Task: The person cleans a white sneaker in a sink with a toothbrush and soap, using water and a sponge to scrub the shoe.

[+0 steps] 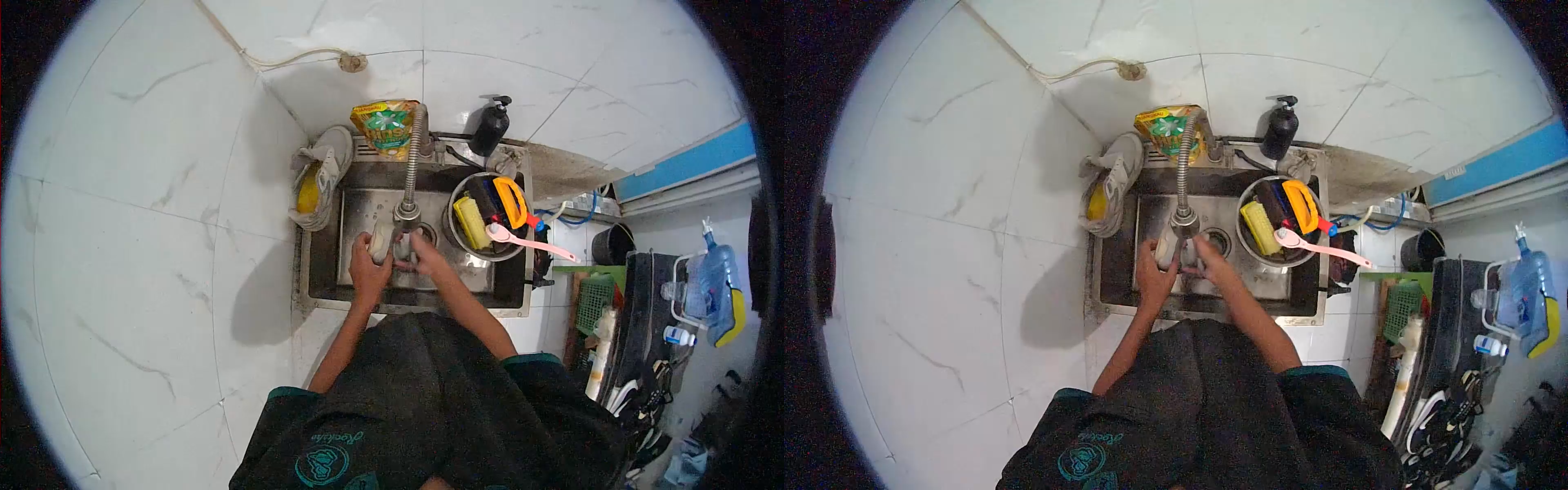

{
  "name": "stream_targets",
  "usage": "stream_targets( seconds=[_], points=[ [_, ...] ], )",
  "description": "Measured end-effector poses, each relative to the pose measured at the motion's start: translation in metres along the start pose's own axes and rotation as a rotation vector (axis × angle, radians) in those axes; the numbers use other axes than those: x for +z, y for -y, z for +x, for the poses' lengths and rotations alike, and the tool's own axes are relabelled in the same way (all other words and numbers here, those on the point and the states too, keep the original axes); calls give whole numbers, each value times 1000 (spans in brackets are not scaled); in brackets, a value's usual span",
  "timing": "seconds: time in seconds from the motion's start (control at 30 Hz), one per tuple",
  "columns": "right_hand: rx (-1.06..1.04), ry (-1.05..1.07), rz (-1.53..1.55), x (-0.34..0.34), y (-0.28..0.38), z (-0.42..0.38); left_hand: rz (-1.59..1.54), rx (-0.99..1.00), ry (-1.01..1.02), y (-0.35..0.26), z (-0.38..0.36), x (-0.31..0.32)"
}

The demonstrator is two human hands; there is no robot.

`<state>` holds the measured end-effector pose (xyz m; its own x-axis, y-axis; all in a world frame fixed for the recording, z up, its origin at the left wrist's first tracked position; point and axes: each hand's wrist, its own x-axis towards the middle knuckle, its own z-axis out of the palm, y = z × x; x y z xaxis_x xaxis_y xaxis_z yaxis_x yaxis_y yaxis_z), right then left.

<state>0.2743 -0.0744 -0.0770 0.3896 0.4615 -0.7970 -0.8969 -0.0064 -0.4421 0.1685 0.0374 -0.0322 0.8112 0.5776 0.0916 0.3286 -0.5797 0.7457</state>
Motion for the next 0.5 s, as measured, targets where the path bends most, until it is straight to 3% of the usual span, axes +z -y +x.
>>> stream_targets(
  seconds=[0.1,0.2,0.27,0.33,0.4,0.5],
  points=[
    [-198,-295,-220,14,-29,33,42,-6,-21,-9,-3,1],
    [-585,-630,-713,-14,-96,134,76,75,-56,-7,-7,3],
    [-477,-529,-736,-6,-72,93,64,21,-2,-10,-9,3],
    [-312,-411,-542,3,-39,52,59,0,16,-10,-9,6],
    [-89,-258,-130,2,-15,24,66,7,-1,-1,-10,9],
    [132,129,382,-22,26,-36,-19,14,73,-17,-4,-7]
  ],
)
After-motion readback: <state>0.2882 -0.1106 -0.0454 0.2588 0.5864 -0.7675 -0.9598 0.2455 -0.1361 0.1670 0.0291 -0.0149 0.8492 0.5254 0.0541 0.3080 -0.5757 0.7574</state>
